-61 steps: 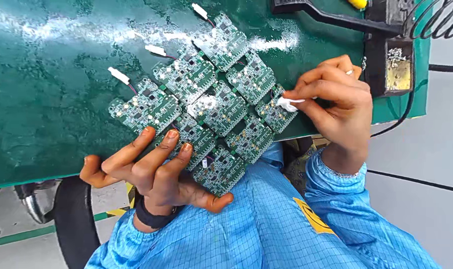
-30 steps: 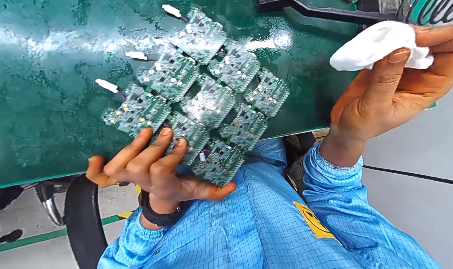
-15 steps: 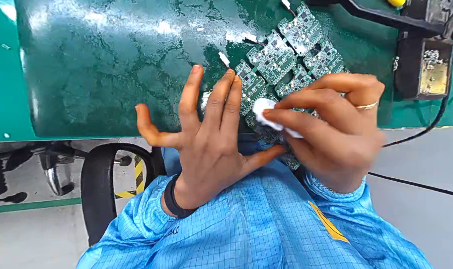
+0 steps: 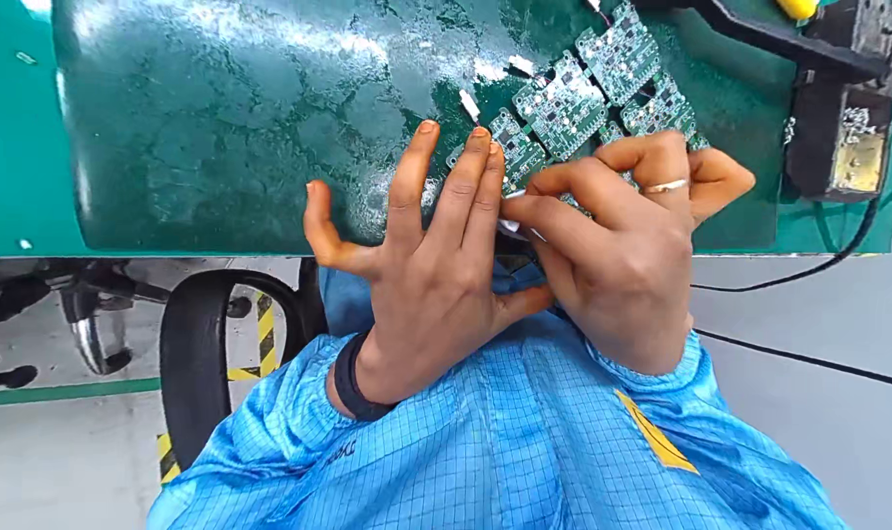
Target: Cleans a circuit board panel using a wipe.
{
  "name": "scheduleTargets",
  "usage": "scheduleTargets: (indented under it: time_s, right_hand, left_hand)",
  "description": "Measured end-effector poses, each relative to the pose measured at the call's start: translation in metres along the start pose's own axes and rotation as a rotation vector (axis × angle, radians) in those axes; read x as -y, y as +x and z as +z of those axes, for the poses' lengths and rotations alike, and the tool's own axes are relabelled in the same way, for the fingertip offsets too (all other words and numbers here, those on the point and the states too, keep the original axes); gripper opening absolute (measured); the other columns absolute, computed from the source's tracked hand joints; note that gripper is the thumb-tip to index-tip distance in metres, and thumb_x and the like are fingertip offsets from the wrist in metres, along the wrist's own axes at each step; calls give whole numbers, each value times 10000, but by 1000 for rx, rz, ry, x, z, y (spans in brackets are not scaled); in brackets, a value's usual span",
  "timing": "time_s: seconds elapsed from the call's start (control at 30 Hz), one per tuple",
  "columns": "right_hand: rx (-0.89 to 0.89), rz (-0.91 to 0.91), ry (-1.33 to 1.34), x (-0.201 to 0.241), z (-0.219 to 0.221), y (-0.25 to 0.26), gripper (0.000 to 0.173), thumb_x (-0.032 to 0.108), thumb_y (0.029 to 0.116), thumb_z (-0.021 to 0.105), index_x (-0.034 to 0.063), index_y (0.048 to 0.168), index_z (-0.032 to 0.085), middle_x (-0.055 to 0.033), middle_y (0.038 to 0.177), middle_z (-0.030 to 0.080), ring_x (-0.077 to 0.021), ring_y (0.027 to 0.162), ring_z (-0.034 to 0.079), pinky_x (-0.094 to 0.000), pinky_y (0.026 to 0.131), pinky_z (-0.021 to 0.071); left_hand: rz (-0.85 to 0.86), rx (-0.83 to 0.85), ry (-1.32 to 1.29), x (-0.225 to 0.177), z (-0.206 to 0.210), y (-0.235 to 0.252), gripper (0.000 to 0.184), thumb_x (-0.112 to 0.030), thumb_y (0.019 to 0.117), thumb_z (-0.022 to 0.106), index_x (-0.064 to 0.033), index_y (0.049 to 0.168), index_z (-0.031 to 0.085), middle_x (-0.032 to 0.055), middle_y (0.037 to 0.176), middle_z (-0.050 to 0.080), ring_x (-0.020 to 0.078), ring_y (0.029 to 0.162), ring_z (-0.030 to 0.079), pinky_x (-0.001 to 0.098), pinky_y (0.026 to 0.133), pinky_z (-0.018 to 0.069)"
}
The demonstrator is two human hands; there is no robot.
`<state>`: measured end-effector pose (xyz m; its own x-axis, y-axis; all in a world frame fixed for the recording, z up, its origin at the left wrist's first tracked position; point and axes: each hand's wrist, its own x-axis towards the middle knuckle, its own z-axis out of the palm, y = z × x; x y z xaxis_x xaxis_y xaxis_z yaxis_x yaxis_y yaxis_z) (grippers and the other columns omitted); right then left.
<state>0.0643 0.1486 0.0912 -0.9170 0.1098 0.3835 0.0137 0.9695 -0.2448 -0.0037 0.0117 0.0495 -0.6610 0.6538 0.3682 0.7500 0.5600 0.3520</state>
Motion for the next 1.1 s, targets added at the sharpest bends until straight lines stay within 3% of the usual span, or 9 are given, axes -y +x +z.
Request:
scheduleTargets:
  time_s: [0.13, 0.3, 0.47, 0.57, 0.63, 0.77, 0.83, 1.0, 1.1]
  right_hand:
    - [163, -19, -67, -10, -27, -11, 176, 100, 961, 642, 193, 881, 766, -27, 852, 663, -269, 977, 559, -519, 899, 271]
    - [14, -7, -41, -6, -3, 2, 178, 59, 932, 651, 161, 867, 782, -34, 825, 670, -262, 940, 567, -501, 890, 279]
    - [137, -28, -45, -13, -23, -9, 163, 85, 944, 663, 183, 879, 776, -26, 869, 684, -271, 1013, 557, -513, 901, 270]
    - [-10, -36, -2, 0, 1, 4, 153, 60, 919, 673, 149, 836, 766, -38, 816, 667, -254, 939, 561, -490, 888, 275]
    - [-26, -31, 3, 0, 5, 2, 161, 58, 931, 660, 157, 871, 772, -34, 834, 661, -243, 948, 552, -479, 892, 270]
    - [114, 39, -61, -36, -26, -14, 140, 119, 971, 647, 156, 926, 774, -62, 916, 699, -319, 1048, 572, -553, 930, 294]
    - [92, 80, -78, -58, -30, -17, 134, 142, 972, 649, 126, 949, 780, -74, 930, 716, -328, 1036, 574, -544, 919, 291]
    - [48, 22, 57, -26, -13, -27, 117, 118, 976, 656, 179, 941, 749, -20, 923, 689, -231, 1032, 554, -481, 930, 272]
    - [22, 79, 2, -56, -21, -22, 125, 157, 972, 655, 121, 942, 771, -72, 938, 722, -311, 1042, 585, -545, 926, 308]
  left_hand:
    - [3, 12, 20, -1, -1, 1, 1018, -890, 787, 460, -108, 1421, 610, 52, 1473, 586, 366, 1477, 359, 734, 1075, 121]
    - [2, 1, 31, 1, 1, 1, 994, -860, 808, 447, -94, 1417, 615, 59, 1489, 574, 363, 1479, 360, 726, 1073, 122]
    - [-7, 6, 35, 1, 0, 1, 1042, -898, 789, 434, -94, 1432, 598, 59, 1492, 570, 361, 1475, 368, 738, 1071, 127]
    - [-9, 3, 19, 1, 1, 1, 980, -845, 817, 451, -84, 1413, 615, 73, 1491, 572, 369, 1474, 374, 748, 1064, 130]
    - [-8, 9, 30, 2, 1, 1, 988, -845, 818, 448, -85, 1430, 601, 73, 1501, 562, 373, 1474, 370, 746, 1061, 129]
    - [-6, 28, 61, 2, -1, 1, 1074, -914, 800, 383, -90, 1463, 568, 61, 1523, 541, 357, 1479, 366, 744, 1071, 127]
    - [-10, 36, 64, 2, -1, 0, 1081, -918, 798, 374, -93, 1473, 558, 59, 1528, 535, 355, 1480, 361, 746, 1062, 125]
    - [1, 31, 56, 2, -1, 1, 1066, -898, 804, 412, -76, 1468, 556, 74, 1521, 538, 366, 1478, 363, 754, 1066, 124]
    - [7, 32, 61, 3, -1, 1, 1073, -904, 808, 396, -71, 1466, 554, 91, 1517, 540, 371, 1473, 370, 751, 1074, 118]
